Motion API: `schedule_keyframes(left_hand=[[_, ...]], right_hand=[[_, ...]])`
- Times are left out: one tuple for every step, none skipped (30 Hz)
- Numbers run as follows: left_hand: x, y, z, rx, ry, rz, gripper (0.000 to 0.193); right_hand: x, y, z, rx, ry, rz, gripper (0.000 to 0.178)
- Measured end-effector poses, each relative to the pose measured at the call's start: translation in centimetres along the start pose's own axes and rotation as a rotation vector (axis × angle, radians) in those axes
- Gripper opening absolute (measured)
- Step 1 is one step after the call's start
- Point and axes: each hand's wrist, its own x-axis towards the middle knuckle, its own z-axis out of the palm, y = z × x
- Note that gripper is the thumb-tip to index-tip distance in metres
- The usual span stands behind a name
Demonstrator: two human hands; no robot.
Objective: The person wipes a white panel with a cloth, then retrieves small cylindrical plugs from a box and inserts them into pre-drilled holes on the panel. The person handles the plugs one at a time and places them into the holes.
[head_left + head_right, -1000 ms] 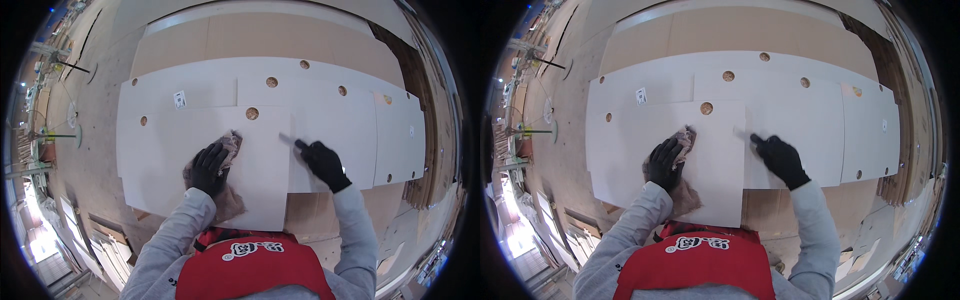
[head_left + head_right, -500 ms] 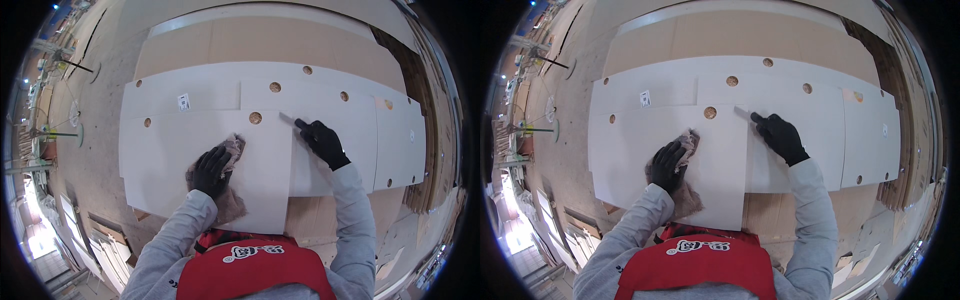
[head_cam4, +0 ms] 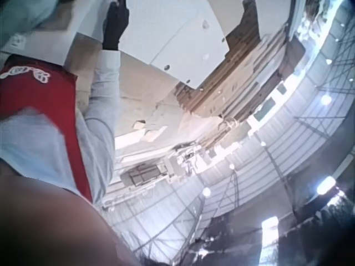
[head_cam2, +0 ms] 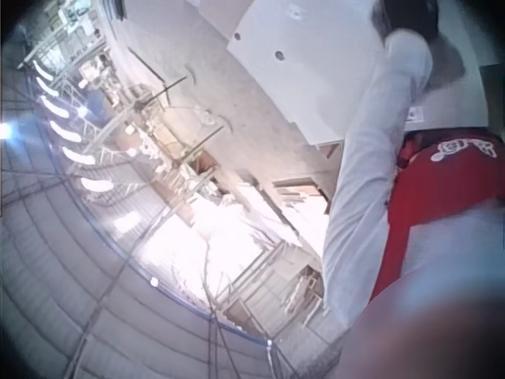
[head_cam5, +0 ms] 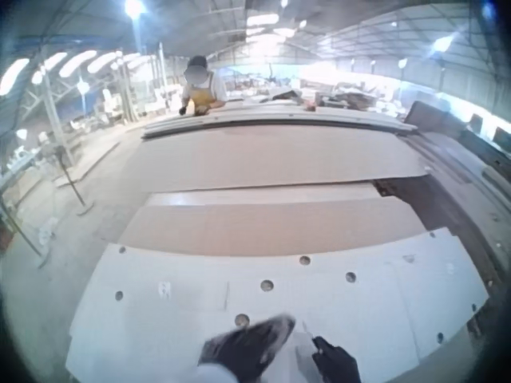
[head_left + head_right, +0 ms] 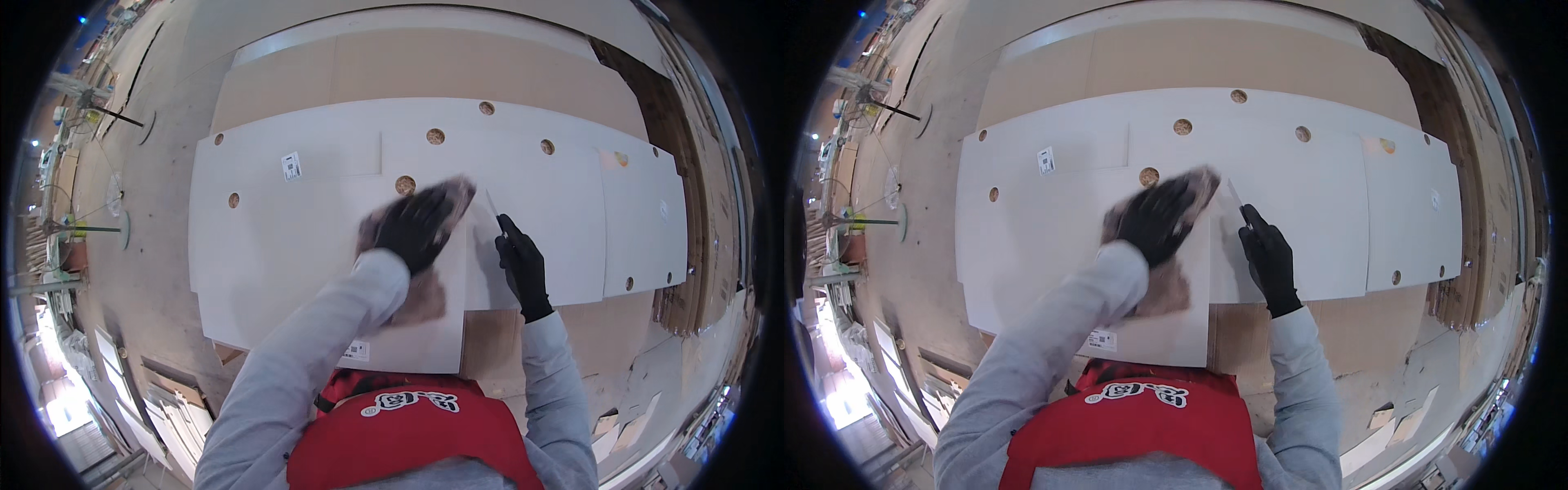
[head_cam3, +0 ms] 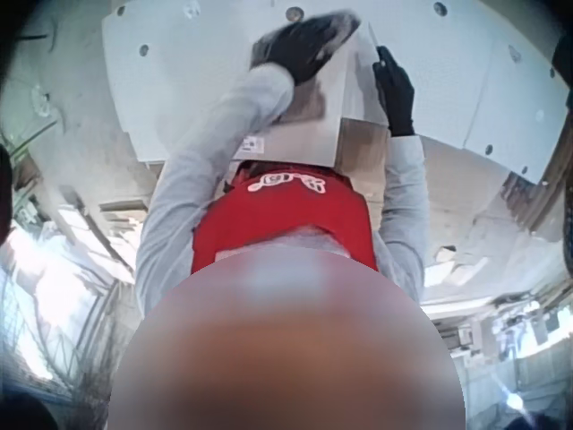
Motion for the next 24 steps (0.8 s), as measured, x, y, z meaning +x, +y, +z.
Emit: schedule_keyframes(left_hand=[[2.1,-0.4,0.8,-0.003,0.011,0.007,0.048],[3.5,-0.8,1.5,0.013,0.037,0.030,0.047],[4.0,-1.0,2.0,-0.011,0.081,0.056,0.043],[3.2,-0.6,2.3,-0.186,-0.101,0.017,0.040],[1.8,0.0,2.6,-0.366,-0.227,-0.006,0.037],[0.2,0.9,3.0,-0.550,-0.282,0.026,0.034],[-2.7,1.9,3.1,-0.517,-0.443,0.077,0.037],[-6.6,3.3,2.8,-0.488,-0.457,0.222,0.042],[-10.4,4.8,2.0,-0.815,-0.618,0.087,0.043],[-11.3,4.6,2.2,-0.911,-0.739,0.078,0.044],[-11.9,4.6,2.1,-1.066,-0.689,0.049,0.045],[-11.4,4.0,2.3,-0.997,-0.685,0.119,0.046],[-10.5,3.7,2.4,-0.630,-0.639,0.250,0.048],[-9.3,3.6,2.4,-0.310,-0.437,0.324,0.051],[-7.0,2.7,2.5,-0.275,-0.197,0.221,0.048],[-4.9,2.1,2.5,-0.218,-0.038,0.085,0.045],[-5.2,3.3,2.1,-0.261,-0.062,0.090,0.043],[-5.1,4.0,1.7,-0.289,-0.027,0.078,0.042],[-6.5,5.2,0.9,-0.362,-0.204,0.181,0.042],[-8.5,6.8,0.1,-0.387,-0.432,0.267,0.042],[-11.1,6.9,-1.7,-0.418,-0.534,0.489,0.040],[-12.7,7.3,-2.5,-0.450,-0.578,0.577,0.041],[-13.2,6.3,-2.9,-0.424,-0.600,0.601,0.043],[-13.7,5.6,-3.3,-0.356,-0.682,0.679,0.045]], right_hand=[[-0.9,0.2,-0.2,0.056,0.008,0.068,0.039],[-1.7,0.3,-0.4,0.139,0.016,0.130,0.040],[-2.8,0.5,-0.7,0.224,0.023,0.196,0.041],[-3.9,0.7,-1.1,0.232,0.046,0.209,0.042],[-4.9,0.9,-1.8,0.239,0.070,0.217,0.042],[-5.7,1.3,-2.3,0.223,0.101,0.217,0.043],[-6.8,1.6,-3.0,0.159,0.081,0.197,0.043],[-7.7,2.0,-3.2,0.199,0.083,0.262,0.043],[-8.5,2.4,-3.4,0.239,0.075,0.261,0.043],[-9.2,2.7,-3.4,0.237,0.072,0.292,0.043],[-9.8,3.0,-3.1,0.455,0.053,0.299,0.042],[-10.3,3.2,-2.8,0.404,0.045,0.285,0.043],[-10.9,3.2,-2.4,0.348,0.034,0.274,0.043],[-11.4,3.2,-2.1,0.290,0.019,0.264,0.043],[-11.7,3.1,-1.8,0.224,0.016,0.201,0.043],[-12.0,3.0,-1.5,0.267,0.038,0.255,0.043],[-12.2,2.9,-1.4,0.289,0.045,0.302,0.043],[-12.3,2.8,-1.4,0.308,0.051,0.339,0.043],[-12.5,2.8,-1.3,0.375,0.069,0.320,0.042],[-12.7,2.8,-1.3,0.445,0.091,0.306,0.042],[-13.1,2.9,-1.2,0.504,0.109,0.318,0.042],[-13.6,3.0,-1.2,0.513,0.129,0.314,0.042],[-14.3,3.1,-1.4,0.504,0.142,0.331,0.042],[-15.0,3.2,-1.5,0.494,0.159,0.347,0.042]])
